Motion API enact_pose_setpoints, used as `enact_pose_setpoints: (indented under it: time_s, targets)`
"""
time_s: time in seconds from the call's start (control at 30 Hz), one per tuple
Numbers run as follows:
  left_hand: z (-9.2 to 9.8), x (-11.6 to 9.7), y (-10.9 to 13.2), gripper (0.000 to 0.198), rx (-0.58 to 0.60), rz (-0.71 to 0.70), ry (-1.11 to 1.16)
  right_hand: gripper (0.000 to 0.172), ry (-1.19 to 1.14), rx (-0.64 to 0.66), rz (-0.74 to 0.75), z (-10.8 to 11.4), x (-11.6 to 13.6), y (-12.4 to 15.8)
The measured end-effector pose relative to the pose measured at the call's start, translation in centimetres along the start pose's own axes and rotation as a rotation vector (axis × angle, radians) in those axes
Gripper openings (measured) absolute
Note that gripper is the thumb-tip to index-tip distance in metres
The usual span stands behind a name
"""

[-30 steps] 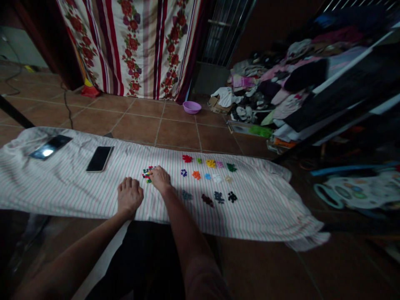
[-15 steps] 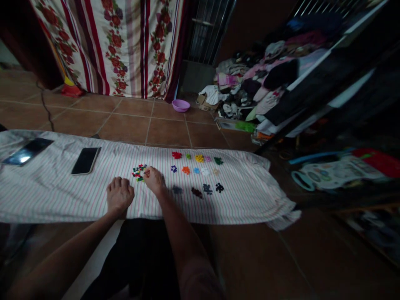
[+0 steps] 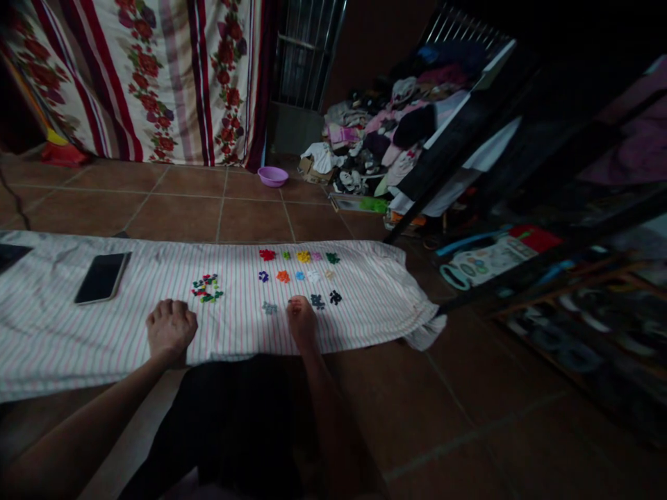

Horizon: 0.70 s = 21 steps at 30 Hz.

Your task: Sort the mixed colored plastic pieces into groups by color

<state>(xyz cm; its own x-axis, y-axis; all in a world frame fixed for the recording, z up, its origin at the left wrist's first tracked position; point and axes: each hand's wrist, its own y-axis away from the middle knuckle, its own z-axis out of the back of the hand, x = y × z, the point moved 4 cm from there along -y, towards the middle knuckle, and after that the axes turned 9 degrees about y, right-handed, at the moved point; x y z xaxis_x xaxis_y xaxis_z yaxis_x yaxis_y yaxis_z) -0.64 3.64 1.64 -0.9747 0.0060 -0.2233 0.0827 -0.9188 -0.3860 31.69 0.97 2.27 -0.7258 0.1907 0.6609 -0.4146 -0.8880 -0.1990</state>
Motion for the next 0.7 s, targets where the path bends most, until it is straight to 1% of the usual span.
enact_pose_setpoints:
  time_s: [0.07,0.13,0.2,0.27,0.33,0.4,0.5,0.7]
  targets:
    - [0.0,0.0,0.0,0.031,0.006,0.001,-0.009,0.024,0.068,-0.050,-0.079,2.0,-2.8,0.1]
    - [0.0,0.0,0.0,0.031,0.008,0.000,-0.011,0.025,0.146,-0.101,-0.123,3.6,-5.3,0.0]
    - [0.0,0.0,0.1,0.031,0.002,-0.002,-0.009,0.026,0.223,-0.124,-0.146,4.4,-7.3,-0.2]
    - [-0.1,0.0,0.1,0.031,-0.004,-0.005,-0.007,0.026,0.275,-0.106,-0.132,4.6,-8.7,-0.5]
    - [-0.1,0.1,0.1,0.032,0.006,0.001,-0.010,0.025,0.301,-0.077,-0.088,4.4,-9.4,-0.9]
    - [-0.1,0.1,0.1,0.033,0.028,0.018,-0.015,0.025,0.319,-0.070,-0.050,3.9,-9.6,-1.2]
    - [-0.1,0.0,0.0,0.033,0.046,0.030,-0.017,0.024,0.336,-0.089,-0.047,3.3,-9.5,-1.6]
    - [0.0,-0.1,0.1,0.033,0.024,0.012,-0.041,0.015,0.286,-0.112,-0.026,2.5,-10.0,-2.0]
